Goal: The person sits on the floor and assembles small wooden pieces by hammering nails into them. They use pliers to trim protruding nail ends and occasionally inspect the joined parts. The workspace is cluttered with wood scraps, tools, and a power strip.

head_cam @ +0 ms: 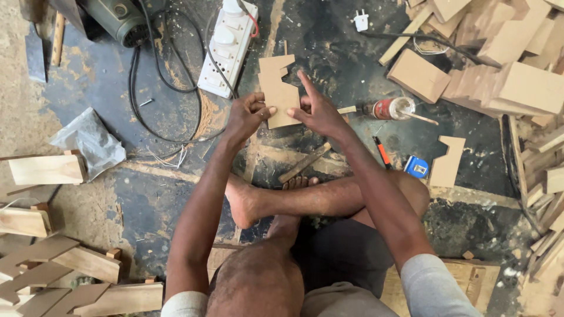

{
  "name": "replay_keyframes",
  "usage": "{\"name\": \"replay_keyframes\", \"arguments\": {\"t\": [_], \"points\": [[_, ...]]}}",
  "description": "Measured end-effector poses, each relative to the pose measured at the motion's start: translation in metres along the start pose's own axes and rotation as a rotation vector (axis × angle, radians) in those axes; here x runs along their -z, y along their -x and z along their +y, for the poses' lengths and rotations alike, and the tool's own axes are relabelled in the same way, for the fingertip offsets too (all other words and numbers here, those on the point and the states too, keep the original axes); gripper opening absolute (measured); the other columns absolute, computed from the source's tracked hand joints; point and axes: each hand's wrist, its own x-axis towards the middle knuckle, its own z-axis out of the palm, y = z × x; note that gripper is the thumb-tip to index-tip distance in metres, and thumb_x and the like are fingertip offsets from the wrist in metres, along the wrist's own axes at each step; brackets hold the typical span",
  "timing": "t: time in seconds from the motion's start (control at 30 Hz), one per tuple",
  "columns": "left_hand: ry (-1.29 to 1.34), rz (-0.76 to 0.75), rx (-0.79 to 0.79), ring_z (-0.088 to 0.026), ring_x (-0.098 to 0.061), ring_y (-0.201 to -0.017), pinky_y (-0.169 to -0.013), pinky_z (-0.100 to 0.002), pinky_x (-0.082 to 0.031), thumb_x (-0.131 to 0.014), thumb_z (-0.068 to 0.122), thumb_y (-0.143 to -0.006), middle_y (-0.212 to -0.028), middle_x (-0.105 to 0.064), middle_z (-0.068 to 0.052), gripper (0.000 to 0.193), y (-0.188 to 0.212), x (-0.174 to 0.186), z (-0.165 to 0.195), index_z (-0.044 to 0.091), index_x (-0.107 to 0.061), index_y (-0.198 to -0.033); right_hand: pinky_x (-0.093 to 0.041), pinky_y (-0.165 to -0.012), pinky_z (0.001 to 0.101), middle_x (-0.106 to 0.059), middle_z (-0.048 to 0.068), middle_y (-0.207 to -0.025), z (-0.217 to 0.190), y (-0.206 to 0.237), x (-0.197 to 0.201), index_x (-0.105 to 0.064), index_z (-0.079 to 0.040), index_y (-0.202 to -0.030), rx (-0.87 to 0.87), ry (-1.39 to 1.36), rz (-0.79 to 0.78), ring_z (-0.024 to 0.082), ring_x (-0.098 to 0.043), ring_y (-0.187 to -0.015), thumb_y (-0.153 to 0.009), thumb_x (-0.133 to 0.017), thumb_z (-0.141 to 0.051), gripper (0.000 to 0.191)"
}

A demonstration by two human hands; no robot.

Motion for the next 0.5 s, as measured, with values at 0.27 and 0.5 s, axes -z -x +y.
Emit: {"name": "replay_keyframes", "arguments": {"t": [0.27, 0.5], "points": [[0.023, -0.019, -0.001, -0.016, -0.072, -0.091, -0.079, -0.028, -0.058, -0.077, 0.008, -0.090, -0.103, -0.078, -0.014, 0.046, -0.002, 0.002, -0.001, -0.006, -0.063, -0.131, -0.053, -0.077, 0.0365, -0.074, 0.010, -0.089, 0.013, -0.016, -0.006, -0.004, -0.022, -0.168, -0.059, 0.101, -0.011, 0.019, -0.065, -0.076, -0.092, -0.073, -0.029, 0.102], [-0.391, 0.070, -0.298, -0.025, -0.076, -0.094, -0.073, -0.034, -0.066, -0.081, 0.021, -0.082, -0.120, -0.070, -0.016, 0.068, 0.034, 0.004, -0.005, 0.020, -0.053, -0.144, -0.055, -0.077, 0.0401, -0.075, 0.009, -0.091, 0.013, -0.022, -0.008, -0.003, -0.024, -0.166, -0.068, 0.195, -0.004, 0.022, -0.069, -0.076, -0.092, -0.074, -0.033, 0.104]]}}
